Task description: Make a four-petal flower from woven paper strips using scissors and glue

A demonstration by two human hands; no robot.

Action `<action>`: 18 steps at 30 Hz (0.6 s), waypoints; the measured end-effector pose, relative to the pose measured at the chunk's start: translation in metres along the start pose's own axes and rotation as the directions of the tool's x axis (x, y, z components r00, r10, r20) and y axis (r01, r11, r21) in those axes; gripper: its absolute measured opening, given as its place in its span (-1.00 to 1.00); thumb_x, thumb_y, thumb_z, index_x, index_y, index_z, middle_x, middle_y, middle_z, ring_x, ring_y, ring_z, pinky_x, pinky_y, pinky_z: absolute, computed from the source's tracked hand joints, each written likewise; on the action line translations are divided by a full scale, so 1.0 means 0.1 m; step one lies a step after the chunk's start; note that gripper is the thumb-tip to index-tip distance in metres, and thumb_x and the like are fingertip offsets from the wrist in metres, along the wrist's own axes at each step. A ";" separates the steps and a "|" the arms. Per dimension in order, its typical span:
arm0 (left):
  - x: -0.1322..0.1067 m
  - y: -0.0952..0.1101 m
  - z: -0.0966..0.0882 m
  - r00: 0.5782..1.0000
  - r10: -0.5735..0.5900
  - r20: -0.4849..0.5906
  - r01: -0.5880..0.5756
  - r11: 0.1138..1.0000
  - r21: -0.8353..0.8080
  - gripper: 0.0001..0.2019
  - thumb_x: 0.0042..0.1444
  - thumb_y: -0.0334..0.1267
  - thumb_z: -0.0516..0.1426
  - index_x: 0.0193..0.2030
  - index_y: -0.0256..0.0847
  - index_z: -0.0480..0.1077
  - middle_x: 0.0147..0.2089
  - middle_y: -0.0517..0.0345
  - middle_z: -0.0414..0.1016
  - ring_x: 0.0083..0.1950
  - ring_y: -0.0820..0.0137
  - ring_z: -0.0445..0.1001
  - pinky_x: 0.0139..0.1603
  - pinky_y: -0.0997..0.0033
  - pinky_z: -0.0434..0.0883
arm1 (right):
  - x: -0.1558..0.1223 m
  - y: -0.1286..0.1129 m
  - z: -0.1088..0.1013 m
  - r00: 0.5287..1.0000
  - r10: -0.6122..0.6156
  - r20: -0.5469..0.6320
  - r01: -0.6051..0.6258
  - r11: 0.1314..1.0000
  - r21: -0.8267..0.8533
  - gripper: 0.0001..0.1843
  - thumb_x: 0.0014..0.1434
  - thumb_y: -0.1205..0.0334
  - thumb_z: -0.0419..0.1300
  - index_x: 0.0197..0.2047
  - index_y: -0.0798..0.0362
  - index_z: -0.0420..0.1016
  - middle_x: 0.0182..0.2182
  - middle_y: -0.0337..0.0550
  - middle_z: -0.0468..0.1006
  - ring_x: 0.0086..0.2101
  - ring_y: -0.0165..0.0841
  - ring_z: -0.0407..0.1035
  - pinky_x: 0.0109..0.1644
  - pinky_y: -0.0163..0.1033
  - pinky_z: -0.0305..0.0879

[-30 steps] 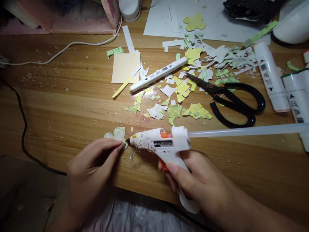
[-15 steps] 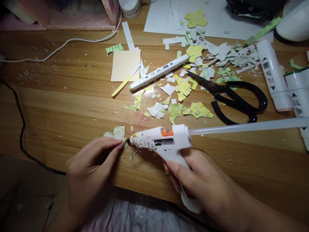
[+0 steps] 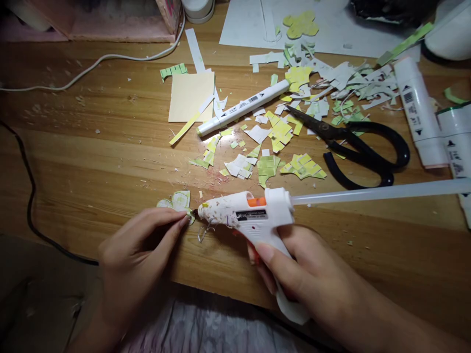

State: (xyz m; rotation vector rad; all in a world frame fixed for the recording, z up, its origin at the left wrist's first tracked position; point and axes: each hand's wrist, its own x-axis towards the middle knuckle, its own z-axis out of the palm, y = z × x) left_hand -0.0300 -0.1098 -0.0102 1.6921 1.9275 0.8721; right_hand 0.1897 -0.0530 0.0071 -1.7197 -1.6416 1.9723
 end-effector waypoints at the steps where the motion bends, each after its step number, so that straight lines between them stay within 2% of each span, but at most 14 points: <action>1: 0.00 0.00 0.00 1.000 0.001 -0.004 -0.001 1.000 0.001 -0.85 0.05 -0.47 0.19 -0.27 -0.17 0.49 -0.27 0.24 0.54 -0.25 0.51 0.49 -0.17 0.54 0.43 | 0.00 -0.01 0.00 1.000 -0.008 0.012 0.008 1.000 0.007 -0.42 0.07 -0.33 -0.01 -0.64 -0.02 0.37 -0.71 -0.26 0.33 -0.65 -0.42 0.18 -0.64 -0.34 0.15; 7: 0.00 0.00 0.01 1.000 -0.008 -0.005 0.008 1.000 0.007 -0.87 0.07 -0.44 0.18 -0.27 -0.14 0.49 -0.28 0.20 0.55 -0.26 0.45 0.50 -0.20 0.45 0.46 | 0.01 0.00 -0.01 0.999 -0.036 -0.036 0.034 0.999 -0.036 -0.44 0.07 -0.32 -0.01 -0.63 -0.04 0.39 -0.67 -0.24 0.37 -0.62 -0.37 0.24 -0.60 -0.31 0.22; 10: 0.00 -0.01 0.00 1.000 -0.005 -0.007 0.005 1.000 0.005 -0.87 0.07 -0.44 0.18 -0.27 -0.14 0.49 -0.28 0.20 0.55 -0.25 0.46 0.50 -0.19 0.46 0.45 | 0.01 0.01 -0.02 0.997 -0.075 -0.014 0.073 0.994 -0.080 -0.44 0.09 -0.31 -0.03 -0.61 -0.05 0.42 -0.68 -0.25 0.37 -0.63 -0.37 0.24 -0.62 -0.32 0.21; 15: 0.01 -0.01 0.00 1.000 0.000 -0.003 0.000 1.000 0.006 -0.87 0.07 -0.44 0.18 -0.27 -0.14 0.49 -0.28 0.21 0.55 -0.25 0.46 0.50 -0.20 0.47 0.46 | 0.03 0.02 -0.02 0.990 -0.112 -0.085 0.098 0.983 -0.158 -0.39 0.09 -0.35 -0.08 -0.66 -0.05 0.36 -0.68 -0.23 0.37 -0.62 -0.36 0.23 -0.60 -0.30 0.21; 18: 0.01 -0.01 0.01 1.000 -0.006 -0.007 0.006 1.000 -0.001 -0.86 0.06 -0.45 0.18 -0.27 -0.15 0.49 -0.28 0.21 0.55 -0.25 0.47 0.50 -0.20 0.48 0.45 | 0.05 0.05 -0.02 0.988 -0.137 -0.071 0.122 0.975 -0.186 -0.40 0.12 -0.32 -0.09 -0.65 -0.05 0.35 -0.66 -0.24 0.38 -0.63 -0.38 0.22 -0.65 -0.31 0.17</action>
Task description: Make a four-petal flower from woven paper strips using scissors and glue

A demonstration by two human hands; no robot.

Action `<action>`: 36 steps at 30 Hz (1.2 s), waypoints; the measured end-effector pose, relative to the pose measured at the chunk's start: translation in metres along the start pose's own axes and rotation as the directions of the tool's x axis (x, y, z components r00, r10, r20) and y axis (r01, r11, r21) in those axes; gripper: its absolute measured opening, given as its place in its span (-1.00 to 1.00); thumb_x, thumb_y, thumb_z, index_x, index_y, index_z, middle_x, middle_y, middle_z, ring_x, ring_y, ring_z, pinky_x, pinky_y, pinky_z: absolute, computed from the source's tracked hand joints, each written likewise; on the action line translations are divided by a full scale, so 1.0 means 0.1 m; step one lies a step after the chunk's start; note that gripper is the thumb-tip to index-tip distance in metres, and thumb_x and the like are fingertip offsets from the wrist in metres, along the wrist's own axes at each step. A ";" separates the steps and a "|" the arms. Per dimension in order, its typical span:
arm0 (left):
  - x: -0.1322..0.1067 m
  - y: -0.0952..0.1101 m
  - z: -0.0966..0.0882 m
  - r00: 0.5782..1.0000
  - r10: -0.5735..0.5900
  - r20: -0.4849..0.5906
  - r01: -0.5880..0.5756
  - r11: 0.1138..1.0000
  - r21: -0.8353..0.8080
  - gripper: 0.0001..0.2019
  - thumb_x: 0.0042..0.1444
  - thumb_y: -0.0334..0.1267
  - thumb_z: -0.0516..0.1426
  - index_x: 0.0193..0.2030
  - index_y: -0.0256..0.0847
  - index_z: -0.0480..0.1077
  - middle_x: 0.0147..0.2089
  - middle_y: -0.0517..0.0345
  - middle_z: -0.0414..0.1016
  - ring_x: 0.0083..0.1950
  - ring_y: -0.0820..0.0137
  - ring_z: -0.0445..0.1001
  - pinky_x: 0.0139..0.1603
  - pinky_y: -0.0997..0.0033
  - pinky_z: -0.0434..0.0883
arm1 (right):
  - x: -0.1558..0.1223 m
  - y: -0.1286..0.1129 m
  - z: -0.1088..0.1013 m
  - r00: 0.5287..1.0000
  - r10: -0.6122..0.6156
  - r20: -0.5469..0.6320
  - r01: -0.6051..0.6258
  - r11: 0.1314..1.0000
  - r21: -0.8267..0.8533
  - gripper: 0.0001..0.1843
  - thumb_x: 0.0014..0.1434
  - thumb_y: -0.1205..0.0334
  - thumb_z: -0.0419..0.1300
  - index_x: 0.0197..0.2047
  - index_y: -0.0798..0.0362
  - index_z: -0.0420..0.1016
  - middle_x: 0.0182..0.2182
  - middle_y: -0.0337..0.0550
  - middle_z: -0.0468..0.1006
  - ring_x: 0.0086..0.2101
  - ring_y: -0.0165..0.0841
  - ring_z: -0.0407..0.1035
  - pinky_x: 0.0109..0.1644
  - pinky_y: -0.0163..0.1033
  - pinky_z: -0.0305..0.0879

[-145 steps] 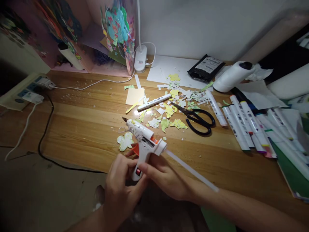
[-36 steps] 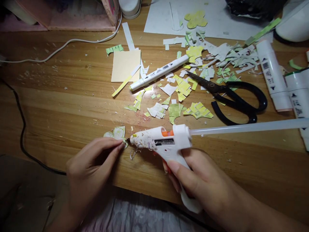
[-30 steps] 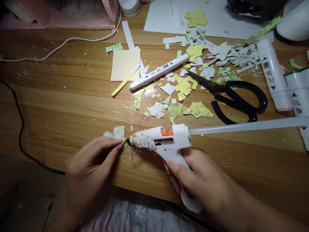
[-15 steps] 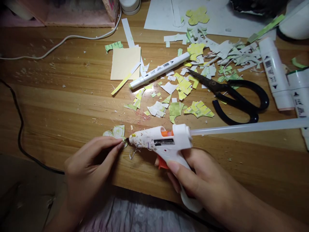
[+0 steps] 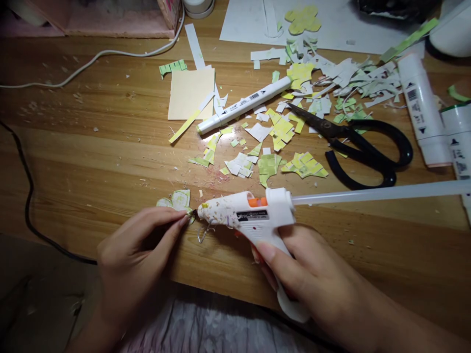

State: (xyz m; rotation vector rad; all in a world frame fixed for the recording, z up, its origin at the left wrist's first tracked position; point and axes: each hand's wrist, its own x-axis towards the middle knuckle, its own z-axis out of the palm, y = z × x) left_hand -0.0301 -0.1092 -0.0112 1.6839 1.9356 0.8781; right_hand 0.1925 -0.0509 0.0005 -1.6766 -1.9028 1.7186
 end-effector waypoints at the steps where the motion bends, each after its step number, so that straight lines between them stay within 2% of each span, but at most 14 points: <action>1: 0.00 0.00 0.00 1.000 -0.001 0.000 0.001 1.000 -0.003 -0.86 0.06 -0.45 0.18 -0.27 -0.15 0.49 -0.27 0.22 0.55 -0.25 0.48 0.50 -0.20 0.49 0.45 | 0.00 0.01 0.00 1.000 -0.010 0.010 0.010 1.000 -0.002 -0.40 0.13 -0.30 -0.09 -0.65 -0.04 0.35 -0.67 -0.24 0.37 -0.64 -0.39 0.21 -0.67 -0.31 0.15; 5: -0.01 0.00 0.00 1.000 0.002 0.000 -0.002 1.000 0.000 -0.86 0.05 -0.46 0.19 -0.27 -0.16 0.49 -0.28 0.23 0.54 -0.25 0.50 0.49 -0.18 0.52 0.44 | 0.00 0.04 -0.02 0.999 -0.026 0.037 0.025 1.000 0.014 -0.43 0.16 -0.26 -0.09 -0.65 -0.04 0.32 -0.68 -0.24 0.34 -0.65 -0.40 0.18 -0.69 -0.32 0.11; 12: 0.00 0.00 0.00 1.000 0.005 0.001 -0.005 1.000 0.005 -0.87 0.06 -0.45 0.18 -0.28 -0.14 0.49 -0.28 0.22 0.55 -0.26 0.47 0.50 -0.20 0.48 0.45 | -0.01 -0.03 0.00 0.999 -0.045 0.013 0.044 0.999 0.030 -0.39 0.14 -0.29 -0.09 -0.69 -0.03 0.27 -0.70 -0.23 0.30 -0.65 -0.39 0.14 -0.66 -0.31 0.13; 17: 0.00 0.00 -0.01 1.000 0.002 0.004 -0.002 1.000 0.005 -0.86 0.05 -0.46 0.19 -0.27 -0.16 0.49 -0.28 0.23 0.54 -0.25 0.50 0.49 -0.17 0.53 0.43 | 0.00 -0.04 0.00 0.998 -0.051 0.022 0.050 0.998 0.048 -0.45 0.13 -0.27 -0.05 -0.64 -0.05 0.30 -0.72 -0.26 0.27 -0.69 -0.41 0.09 -0.74 -0.31 0.03; 20: 0.01 0.00 0.00 1.000 0.001 0.012 -0.001 1.000 0.011 -0.86 0.06 -0.46 0.18 -0.26 -0.16 0.49 -0.27 0.23 0.54 -0.24 0.50 0.49 -0.17 0.53 0.41 | -0.01 -0.05 0.00 0.998 -0.058 0.031 0.056 0.997 0.051 -0.45 0.14 -0.26 -0.05 -0.65 -0.05 0.30 -0.70 -0.27 0.29 -0.68 -0.41 0.10 -0.69 -0.30 0.07; 25: 0.02 0.01 0.00 0.999 0.000 0.044 -0.001 1.000 0.024 -0.85 0.09 -0.46 0.15 -0.24 -0.17 0.48 -0.26 0.20 0.52 -0.23 0.47 0.47 -0.17 0.50 0.40 | -0.03 -0.11 0.02 0.998 -0.008 -0.055 0.012 0.997 0.074 -0.46 0.08 -0.32 -0.02 -0.62 -0.07 0.35 -0.67 -0.26 0.32 -0.63 -0.36 0.13 -0.54 -0.27 0.23; 31: 0.05 0.03 0.01 0.999 0.002 0.043 -0.003 1.000 0.022 -0.87 0.10 -0.46 0.14 -0.26 -0.19 0.47 -0.29 0.19 0.50 -0.25 0.48 0.46 -0.21 0.52 0.38 | -0.05 -0.12 0.02 0.998 0.031 -0.055 -0.028 0.998 0.054 -0.48 0.06 -0.34 0.00 -0.57 -0.08 0.39 -0.65 -0.24 0.35 -0.61 -0.35 0.18 -0.63 -0.28 0.11; 33: 0.06 0.03 0.01 0.999 -0.002 0.043 0.001 1.000 0.021 -0.88 0.09 -0.46 0.14 -0.26 -0.20 0.47 -0.29 0.20 0.50 -0.26 0.49 0.45 -0.21 0.55 0.37 | -0.05 -0.12 0.02 0.998 0.031 -0.062 -0.027 0.997 0.067 -0.48 0.06 -0.33 0.00 -0.53 -0.08 0.44 -0.61 -0.24 0.40 -0.58 -0.34 0.22 -0.61 -0.29 0.15; 36: 0.06 0.04 0.02 0.999 -0.011 0.039 0.010 1.000 0.027 -0.90 0.08 -0.46 0.15 -0.28 -0.21 0.46 -0.31 0.22 0.49 -0.28 0.52 0.44 -0.23 0.58 0.35 | -0.05 -0.13 0.04 0.997 0.020 -0.079 -0.012 0.995 0.101 -0.47 0.10 -0.29 -0.01 -0.57 -0.06 0.44 -0.62 -0.27 0.42 -0.58 -0.37 0.21 -0.51 -0.32 0.26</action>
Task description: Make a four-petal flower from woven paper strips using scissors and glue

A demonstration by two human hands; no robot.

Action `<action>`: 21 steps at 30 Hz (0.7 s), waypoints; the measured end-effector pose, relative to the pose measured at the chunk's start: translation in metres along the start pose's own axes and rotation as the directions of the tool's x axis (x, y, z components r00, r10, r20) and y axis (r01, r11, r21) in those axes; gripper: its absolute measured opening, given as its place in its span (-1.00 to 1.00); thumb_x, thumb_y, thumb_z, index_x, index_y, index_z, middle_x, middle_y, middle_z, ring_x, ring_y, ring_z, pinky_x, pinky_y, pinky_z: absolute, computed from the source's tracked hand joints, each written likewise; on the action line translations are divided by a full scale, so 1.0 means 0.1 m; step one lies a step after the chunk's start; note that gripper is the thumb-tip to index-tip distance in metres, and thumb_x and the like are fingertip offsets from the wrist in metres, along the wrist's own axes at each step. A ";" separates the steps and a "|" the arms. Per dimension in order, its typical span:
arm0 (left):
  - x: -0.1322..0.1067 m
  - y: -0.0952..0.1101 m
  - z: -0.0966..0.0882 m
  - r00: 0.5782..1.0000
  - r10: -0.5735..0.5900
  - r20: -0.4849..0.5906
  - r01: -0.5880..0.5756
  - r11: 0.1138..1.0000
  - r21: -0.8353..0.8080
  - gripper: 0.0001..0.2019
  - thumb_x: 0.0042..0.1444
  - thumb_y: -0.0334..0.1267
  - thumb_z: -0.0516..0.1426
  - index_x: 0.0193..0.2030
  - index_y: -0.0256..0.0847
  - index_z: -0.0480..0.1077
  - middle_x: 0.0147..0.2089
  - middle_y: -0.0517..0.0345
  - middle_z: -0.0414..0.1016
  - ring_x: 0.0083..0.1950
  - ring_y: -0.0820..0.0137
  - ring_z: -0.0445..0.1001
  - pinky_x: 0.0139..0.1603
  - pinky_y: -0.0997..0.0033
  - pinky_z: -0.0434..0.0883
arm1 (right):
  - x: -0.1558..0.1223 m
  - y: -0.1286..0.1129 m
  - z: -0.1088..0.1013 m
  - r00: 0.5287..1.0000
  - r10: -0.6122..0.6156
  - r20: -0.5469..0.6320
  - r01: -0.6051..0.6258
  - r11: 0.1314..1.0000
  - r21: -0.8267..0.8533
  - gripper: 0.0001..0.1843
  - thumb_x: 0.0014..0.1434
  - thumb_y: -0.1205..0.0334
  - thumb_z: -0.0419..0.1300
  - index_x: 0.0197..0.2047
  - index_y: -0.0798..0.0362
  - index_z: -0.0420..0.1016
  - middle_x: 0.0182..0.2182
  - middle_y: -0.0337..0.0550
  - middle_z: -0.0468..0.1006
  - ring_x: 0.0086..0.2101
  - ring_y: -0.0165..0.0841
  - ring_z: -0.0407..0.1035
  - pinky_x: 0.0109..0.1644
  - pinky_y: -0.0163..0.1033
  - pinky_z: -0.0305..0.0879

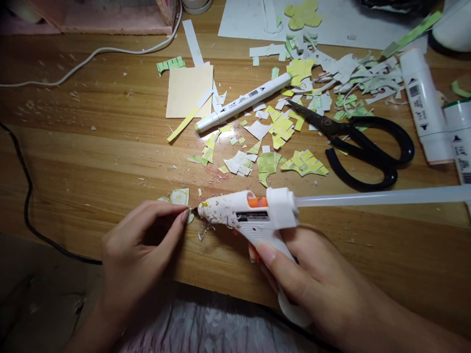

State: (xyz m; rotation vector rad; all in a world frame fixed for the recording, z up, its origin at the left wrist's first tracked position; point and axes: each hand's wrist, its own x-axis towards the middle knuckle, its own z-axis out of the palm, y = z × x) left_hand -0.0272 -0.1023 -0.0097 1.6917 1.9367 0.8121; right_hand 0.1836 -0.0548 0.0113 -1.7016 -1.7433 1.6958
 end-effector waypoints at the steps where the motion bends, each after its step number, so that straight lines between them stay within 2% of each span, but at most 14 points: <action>1: 0.00 0.00 0.00 1.000 -0.006 -0.002 0.006 1.000 0.002 -0.91 0.08 -0.45 0.16 -0.29 -0.22 0.46 -0.32 0.22 0.48 -0.29 0.53 0.44 -0.24 0.59 0.35 | 0.00 0.00 0.00 1.000 -0.008 -0.006 0.008 1.000 0.002 -0.46 0.12 -0.27 -0.02 -0.60 -0.05 0.43 -0.64 -0.28 0.39 -0.60 -0.39 0.19 -0.48 -0.33 0.29; 6: 0.00 0.01 0.00 0.999 -0.048 0.008 0.048 0.999 0.004 -0.93 0.08 -0.44 0.16 -0.32 -0.21 0.44 -0.34 0.25 0.46 -0.33 0.56 0.42 -0.30 0.62 0.35 | 0.02 -0.01 -0.02 0.999 -0.042 -0.003 0.042 0.999 -0.024 -0.46 0.11 -0.26 -0.01 -0.63 -0.05 0.42 -0.66 -0.27 0.34 -0.61 -0.38 0.17 -0.47 -0.32 0.31; 9: 0.01 0.01 0.00 0.998 -0.070 0.010 0.070 0.997 -0.012 -0.94 0.08 -0.43 0.17 -0.31 -0.21 0.43 -0.35 0.27 0.45 -0.35 0.57 0.42 -0.30 0.62 0.36 | 0.03 0.00 -0.05 0.999 -0.027 0.033 0.027 1.000 -0.007 -0.48 0.10 -0.27 0.00 -0.59 -0.06 0.45 -0.65 -0.27 0.34 -0.60 -0.37 0.18 -0.45 -0.32 0.32; 11: 0.01 0.01 0.00 0.997 -0.073 0.011 0.073 0.997 -0.015 -0.94 0.08 -0.43 0.17 -0.31 -0.21 0.43 -0.35 0.27 0.44 -0.36 0.57 0.42 -0.30 0.62 0.36 | 0.03 0.00 -0.06 0.998 0.004 0.064 -0.004 1.000 0.006 -0.46 0.10 -0.28 -0.01 -0.62 -0.05 0.39 -0.65 -0.26 0.35 -0.59 -0.36 0.18 -0.48 -0.32 0.29; 15: 0.02 0.02 -0.01 0.999 -0.031 0.027 0.031 0.999 0.007 -0.92 0.10 -0.44 0.15 -0.31 -0.21 0.44 -0.33 0.24 0.45 -0.31 0.54 0.42 -0.26 0.60 0.35 | 0.01 -0.01 -0.08 0.985 0.099 0.141 -0.098 0.995 -0.014 -0.38 0.09 -0.35 -0.09 -0.70 -0.02 0.20 -0.65 -0.22 0.32 -0.58 -0.35 0.21 -0.55 -0.31 0.20; 18: 0.01 0.04 0.00 1.000 0.001 0.027 -0.002 0.999 0.048 -0.91 0.10 -0.45 0.13 -0.30 -0.22 0.45 -0.32 0.22 0.45 -0.30 0.52 0.42 -0.25 0.57 0.35 | 0.01 0.02 -0.09 0.980 0.143 0.135 -0.142 0.990 -0.021 -0.37 0.07 -0.37 -0.10 -0.69 -0.02 0.22 -0.65 -0.23 0.33 -0.58 -0.34 0.22 -0.54 -0.31 0.19; 21: 0.01 0.06 0.00 0.999 0.022 0.025 -0.025 0.996 0.091 -0.90 0.11 -0.45 0.12 -0.28 -0.22 0.45 -0.33 0.19 0.45 -0.29 0.49 0.42 -0.24 0.53 0.35 | 0.02 0.10 -0.11 0.982 0.130 0.140 -0.133 0.991 0.011 -0.39 0.07 -0.34 -0.06 -0.68 -0.01 0.28 -0.67 -0.23 0.36 -0.61 -0.36 0.23 -0.58 -0.32 0.18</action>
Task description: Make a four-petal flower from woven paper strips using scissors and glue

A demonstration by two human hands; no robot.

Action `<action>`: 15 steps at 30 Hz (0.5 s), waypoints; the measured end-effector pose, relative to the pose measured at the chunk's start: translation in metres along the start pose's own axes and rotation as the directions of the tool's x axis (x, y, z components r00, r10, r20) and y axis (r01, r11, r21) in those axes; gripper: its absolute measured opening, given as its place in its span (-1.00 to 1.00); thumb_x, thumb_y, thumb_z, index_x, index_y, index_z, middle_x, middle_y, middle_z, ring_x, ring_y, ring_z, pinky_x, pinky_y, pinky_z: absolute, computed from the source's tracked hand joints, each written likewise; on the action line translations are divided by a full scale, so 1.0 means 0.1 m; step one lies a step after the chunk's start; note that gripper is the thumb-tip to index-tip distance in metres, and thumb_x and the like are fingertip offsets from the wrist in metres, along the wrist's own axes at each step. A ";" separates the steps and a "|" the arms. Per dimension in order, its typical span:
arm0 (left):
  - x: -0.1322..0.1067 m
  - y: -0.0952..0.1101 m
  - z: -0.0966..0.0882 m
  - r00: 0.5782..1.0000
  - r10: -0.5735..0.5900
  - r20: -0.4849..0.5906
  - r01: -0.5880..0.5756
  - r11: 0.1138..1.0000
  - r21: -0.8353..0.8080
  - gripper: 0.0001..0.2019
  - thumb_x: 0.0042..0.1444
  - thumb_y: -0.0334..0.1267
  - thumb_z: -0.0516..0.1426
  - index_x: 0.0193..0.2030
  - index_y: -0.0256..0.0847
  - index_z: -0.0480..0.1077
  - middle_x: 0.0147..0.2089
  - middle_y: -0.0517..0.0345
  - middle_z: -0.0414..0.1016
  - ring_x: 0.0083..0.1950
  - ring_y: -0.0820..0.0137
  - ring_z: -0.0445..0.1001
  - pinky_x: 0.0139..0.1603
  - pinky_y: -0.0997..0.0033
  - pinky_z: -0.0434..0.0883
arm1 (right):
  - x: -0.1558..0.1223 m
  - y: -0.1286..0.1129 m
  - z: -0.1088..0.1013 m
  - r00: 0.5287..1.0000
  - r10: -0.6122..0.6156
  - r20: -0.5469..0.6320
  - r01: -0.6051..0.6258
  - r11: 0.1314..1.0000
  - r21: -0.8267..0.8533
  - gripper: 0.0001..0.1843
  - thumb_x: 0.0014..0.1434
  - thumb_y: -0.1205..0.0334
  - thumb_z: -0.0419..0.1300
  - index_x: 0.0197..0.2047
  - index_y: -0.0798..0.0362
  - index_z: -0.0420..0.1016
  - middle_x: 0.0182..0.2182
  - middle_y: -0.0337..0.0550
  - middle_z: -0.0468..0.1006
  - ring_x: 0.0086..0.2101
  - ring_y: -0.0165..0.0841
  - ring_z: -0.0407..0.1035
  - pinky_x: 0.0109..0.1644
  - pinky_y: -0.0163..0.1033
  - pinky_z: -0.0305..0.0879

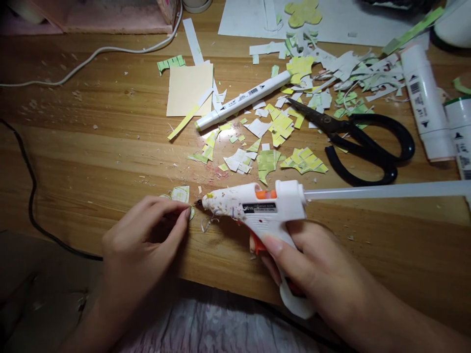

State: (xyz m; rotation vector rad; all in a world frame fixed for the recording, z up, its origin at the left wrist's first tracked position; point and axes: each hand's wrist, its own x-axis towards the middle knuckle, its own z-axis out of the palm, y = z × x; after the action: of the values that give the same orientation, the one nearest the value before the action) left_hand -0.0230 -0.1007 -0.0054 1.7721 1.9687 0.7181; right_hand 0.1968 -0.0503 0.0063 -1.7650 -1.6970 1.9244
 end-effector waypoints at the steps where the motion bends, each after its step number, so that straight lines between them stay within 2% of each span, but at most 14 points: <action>1: 0.00 0.00 -0.01 1.000 0.006 -0.002 -0.006 1.000 0.004 -0.89 0.11 -0.45 0.12 -0.28 -0.22 0.45 -0.32 0.19 0.46 -0.29 0.48 0.43 -0.24 0.52 0.35 | 0.01 0.02 -0.01 1.000 -0.015 0.014 0.014 1.000 0.014 -0.40 0.08 -0.32 -0.05 -0.67 0.00 0.31 -0.68 -0.24 0.36 -0.63 -0.37 0.23 -0.61 -0.33 0.17; 5: 0.03 -0.03 -0.06 0.999 0.019 0.031 -0.018 0.999 -0.031 -0.90 0.11 -0.43 0.14 -0.29 -0.20 0.47 -0.31 0.23 0.49 -0.28 0.52 0.45 -0.24 0.58 0.35 | 0.04 0.06 -0.03 0.998 -0.060 0.027 0.058 0.996 0.074 -0.45 0.09 -0.26 -0.01 -0.63 -0.01 0.41 -0.72 -0.26 0.36 -0.67 -0.40 0.22 -0.64 -0.35 0.17; 10: 0.01 -0.07 -0.13 0.994 0.030 0.102 -0.024 0.998 -0.063 -0.89 0.11 -0.43 0.15 -0.26 -0.16 0.45 -0.27 0.26 0.50 -0.24 0.53 0.46 -0.22 0.59 0.36 | 0.02 0.04 -0.02 0.997 -0.072 -0.013 0.073 0.991 0.109 -0.44 0.06 -0.28 0.01 -0.68 -0.02 0.40 -0.75 -0.26 0.35 -0.71 -0.41 0.20 -0.68 -0.35 0.16; 15: -0.07 -0.04 -0.09 0.995 0.032 0.096 -0.028 0.999 -0.042 -0.92 0.09 -0.39 0.18 -0.26 -0.17 0.43 -0.26 0.24 0.47 -0.24 0.51 0.44 -0.20 0.55 0.35 | 0.00 0.07 -0.03 0.996 -0.085 -0.021 0.087 0.993 0.081 -0.44 0.07 -0.29 -0.01 -0.61 -0.05 0.49 -0.73 -0.24 0.39 -0.68 -0.37 0.25 -0.66 -0.33 0.21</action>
State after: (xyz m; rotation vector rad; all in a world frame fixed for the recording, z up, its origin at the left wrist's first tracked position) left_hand -0.0315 -0.1086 -0.0010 1.7819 1.8553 0.6649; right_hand 0.2032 -0.0515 0.0018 -1.6478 -1.6356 1.9074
